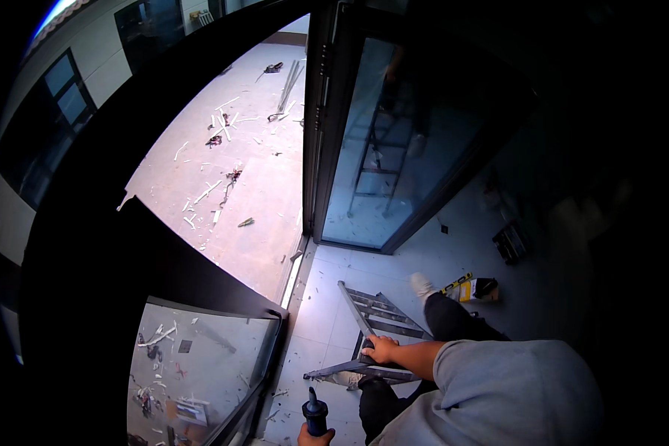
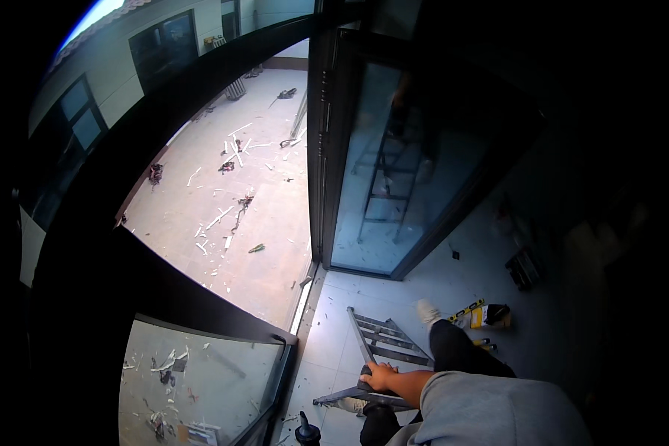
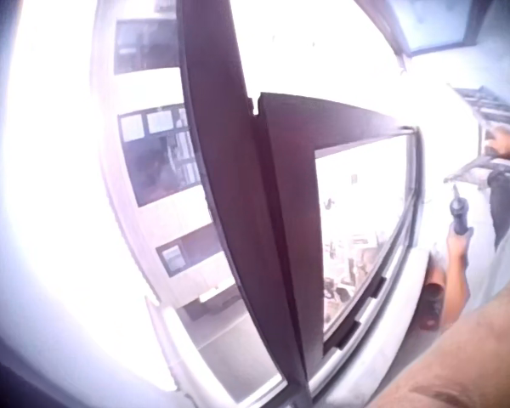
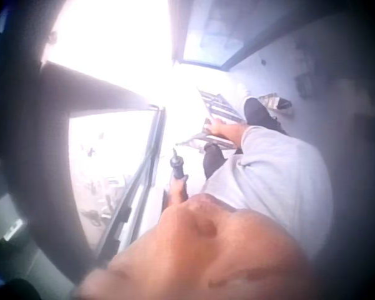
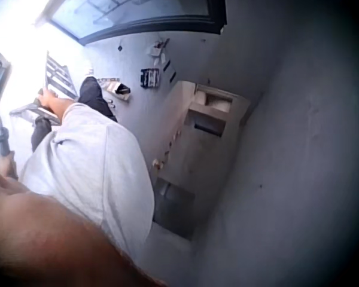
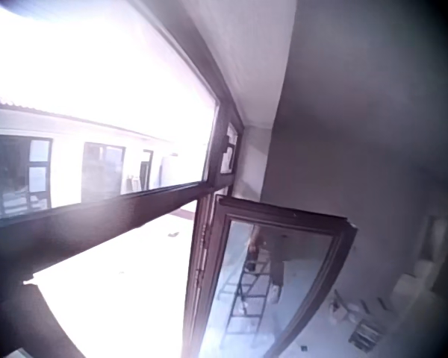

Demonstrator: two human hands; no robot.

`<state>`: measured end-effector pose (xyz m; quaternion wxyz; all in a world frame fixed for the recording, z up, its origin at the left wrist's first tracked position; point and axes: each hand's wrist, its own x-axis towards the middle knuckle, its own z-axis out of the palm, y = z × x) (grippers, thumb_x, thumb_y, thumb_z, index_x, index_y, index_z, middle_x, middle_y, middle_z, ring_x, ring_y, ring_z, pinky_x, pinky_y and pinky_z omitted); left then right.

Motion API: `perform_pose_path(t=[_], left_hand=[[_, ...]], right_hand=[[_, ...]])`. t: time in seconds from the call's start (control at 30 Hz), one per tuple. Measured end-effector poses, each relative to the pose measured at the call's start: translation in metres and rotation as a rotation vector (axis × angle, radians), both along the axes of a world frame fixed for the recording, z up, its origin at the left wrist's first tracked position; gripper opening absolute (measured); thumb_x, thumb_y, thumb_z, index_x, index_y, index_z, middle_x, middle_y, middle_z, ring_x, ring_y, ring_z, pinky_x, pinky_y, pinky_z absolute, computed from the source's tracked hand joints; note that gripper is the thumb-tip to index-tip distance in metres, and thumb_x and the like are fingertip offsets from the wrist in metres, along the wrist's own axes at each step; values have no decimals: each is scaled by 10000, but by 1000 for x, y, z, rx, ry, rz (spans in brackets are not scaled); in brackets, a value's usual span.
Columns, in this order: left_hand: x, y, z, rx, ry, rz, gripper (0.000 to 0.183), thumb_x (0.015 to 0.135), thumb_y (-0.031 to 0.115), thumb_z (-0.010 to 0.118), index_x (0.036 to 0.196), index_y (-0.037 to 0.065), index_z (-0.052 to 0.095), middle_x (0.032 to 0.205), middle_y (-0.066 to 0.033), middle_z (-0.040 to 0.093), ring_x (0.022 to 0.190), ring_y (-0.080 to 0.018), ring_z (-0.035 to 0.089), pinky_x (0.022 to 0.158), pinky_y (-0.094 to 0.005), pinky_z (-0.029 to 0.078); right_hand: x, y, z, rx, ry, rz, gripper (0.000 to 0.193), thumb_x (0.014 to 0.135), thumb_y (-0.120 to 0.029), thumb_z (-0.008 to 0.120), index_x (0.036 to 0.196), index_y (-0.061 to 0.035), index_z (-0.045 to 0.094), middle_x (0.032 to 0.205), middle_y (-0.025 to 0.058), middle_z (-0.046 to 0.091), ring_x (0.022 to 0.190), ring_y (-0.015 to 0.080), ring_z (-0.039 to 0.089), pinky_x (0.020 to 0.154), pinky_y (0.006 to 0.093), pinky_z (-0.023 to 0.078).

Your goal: The person climbs a stepladder and uses a caulking gun to apply sealant along the top and side edges of a large glass door frame. The person then descends the ladder and walks across the room.

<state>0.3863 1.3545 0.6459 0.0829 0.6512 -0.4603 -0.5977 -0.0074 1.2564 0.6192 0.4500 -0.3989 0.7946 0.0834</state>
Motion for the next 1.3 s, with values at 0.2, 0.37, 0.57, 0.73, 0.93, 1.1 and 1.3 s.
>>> perform_pose_path(t=[0.2, 0.37, 0.57, 0.73, 0.93, 1.1, 1.3], left_hand=[[-2, -11, 0, 64, 11, -67, 683, 709, 84, 773, 1342, 53, 520, 1065, -90, 612, 929, -230, 582, 807, -408, 482], [-22, -26, 11, 121, 17, -58, 659, 713, 95, 776, 1326, 42, 542, 1048, -97, 624, 930, -228, 584, 813, -405, 487], [-41, -40, 17, 126, -21, -93, 585, 672, 174, 811, 1181, 22, 568, 962, -129, 666, 853, -262, 640, 761, -400, 513], [-71, -91, 58, 33, -132, -132, 473, 584, 243, 843, 923, 16, 604, 812, -126, 663, 742, -259, 648, 722, -396, 522], [-79, -115, 66, 49, -146, -162, 474, 595, 263, 842, 922, 13, 607, 813, -110, 664, 738, -235, 656, 711, -379, 526], [-44, -110, 15, 44, -250, -294, 578, 663, 229, 828, 1144, 10, 595, 939, -151, 690, 843, -265, 675, 739, -396, 527], [-10, -139, -42, -20, -504, -411, 579, 687, 376, 785, 1105, -11, 683, 965, -201, 719, 945, -303, 694, 813, -429, 529]], right_hand=[[3, 10, 3, -60, -7, -28, 666, 860, -606, 578, 1389, -210, 493, 1333, 195, 552, 1271, 395, 488, 1038, 559, 342], [3, 9, 12, -28, -31, -37, 664, 856, -601, 591, 1395, -226, 491, 1322, 198, 559, 1273, 390, 484, 1049, 551, 324], [2, 16, 7, -89, -31, -32, 725, 844, -597, 610, 1432, -204, 449, 1318, 206, 564, 1263, 394, 492, 1055, 539, 326], [5, 9, 23, -91, -67, -131, 894, 811, -597, 649, 1499, -111, 350, 1338, 232, 562, 1256, 384, 521, 1049, 493, 371], [-74, 76, 19, 207, -161, 85, 943, 782, -812, 521, 1329, -43, 556, 1309, 249, 582, 1215, 407, 554, 1013, 461, 445], [-86, 99, 43, 158, -76, 169, 945, 757, -866, 467, 1221, -59, 629, 1220, 233, 630, 1172, 385, 585, 1002, 454, 455], [-84, 102, 32, 79, -70, 220, 955, 759, -896, 396, 1132, -55, 653, 1127, 217, 672, 1097, 380, 630, 965, 458, 483]])
